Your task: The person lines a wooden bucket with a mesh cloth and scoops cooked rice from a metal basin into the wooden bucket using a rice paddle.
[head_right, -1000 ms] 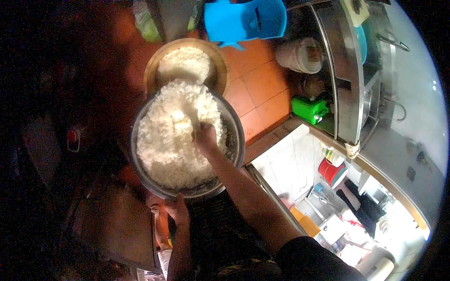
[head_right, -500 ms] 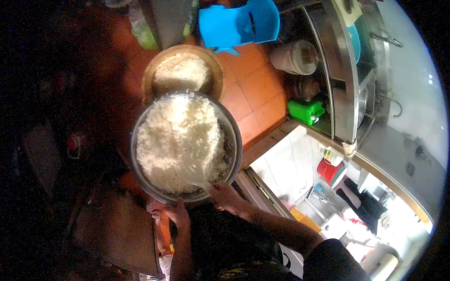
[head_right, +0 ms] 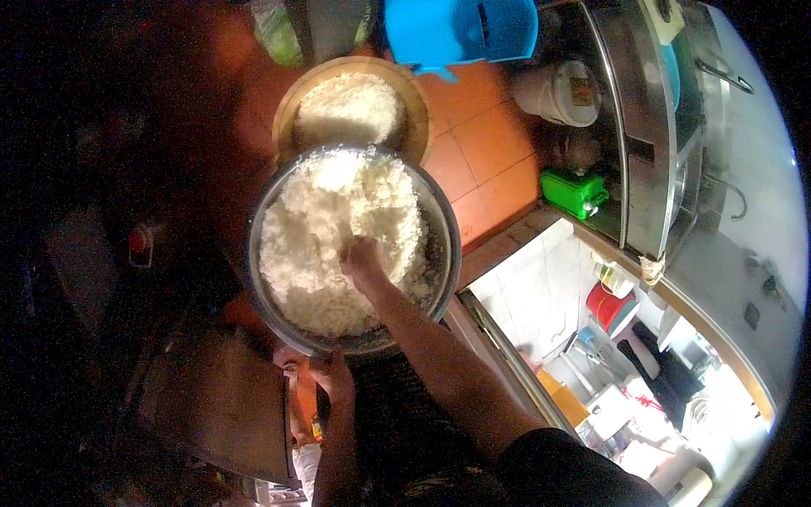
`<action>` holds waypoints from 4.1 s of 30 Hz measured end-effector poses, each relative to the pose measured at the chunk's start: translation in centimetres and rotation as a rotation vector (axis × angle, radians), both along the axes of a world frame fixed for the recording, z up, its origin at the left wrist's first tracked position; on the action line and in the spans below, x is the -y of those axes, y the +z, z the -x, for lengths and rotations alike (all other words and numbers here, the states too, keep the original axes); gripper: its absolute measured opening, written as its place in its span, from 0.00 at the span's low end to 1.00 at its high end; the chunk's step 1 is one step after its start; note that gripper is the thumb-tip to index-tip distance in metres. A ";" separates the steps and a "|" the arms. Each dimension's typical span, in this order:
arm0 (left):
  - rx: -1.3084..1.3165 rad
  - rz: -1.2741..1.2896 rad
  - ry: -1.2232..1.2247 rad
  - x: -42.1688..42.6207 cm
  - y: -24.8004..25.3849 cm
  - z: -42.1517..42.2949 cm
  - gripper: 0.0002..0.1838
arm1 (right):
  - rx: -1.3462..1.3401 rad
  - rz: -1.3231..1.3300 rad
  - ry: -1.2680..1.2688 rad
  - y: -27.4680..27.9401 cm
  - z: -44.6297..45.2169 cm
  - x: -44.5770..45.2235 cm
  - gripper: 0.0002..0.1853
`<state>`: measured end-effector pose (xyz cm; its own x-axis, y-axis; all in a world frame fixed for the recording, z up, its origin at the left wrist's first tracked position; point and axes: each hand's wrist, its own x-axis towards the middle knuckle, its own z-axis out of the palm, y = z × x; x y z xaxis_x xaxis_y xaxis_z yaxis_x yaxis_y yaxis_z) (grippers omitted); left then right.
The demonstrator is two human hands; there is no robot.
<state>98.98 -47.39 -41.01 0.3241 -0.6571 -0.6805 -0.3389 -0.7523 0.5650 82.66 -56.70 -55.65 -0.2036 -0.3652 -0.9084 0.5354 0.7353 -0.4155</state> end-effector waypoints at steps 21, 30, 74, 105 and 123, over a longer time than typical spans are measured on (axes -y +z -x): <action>-0.069 0.074 0.016 -0.1 -0.2 0.1 0.09 | 0.061 -0.030 -0.181 11.5 8.3 4.6 0.11; -0.130 0.006 0.096 -0.8 -1.0 -0.4 0.07 | -0.036 -0.338 0.787 26.6 11.9 -5.5 0.20; 0.022 0.059 -0.037 3.8 4.3 2.3 0.07 | -0.158 -0.039 0.103 11.1 9.0 6.8 0.17; 0.037 -0.045 -0.112 4.3 4.3 1.3 0.12 | -0.106 0.013 0.033 2.1 2.4 1.1 0.12; -0.015 0.015 -0.067 2.7 2.8 0.1 0.09 | 0.043 -0.297 -0.005 11.1 7.7 5.7 0.10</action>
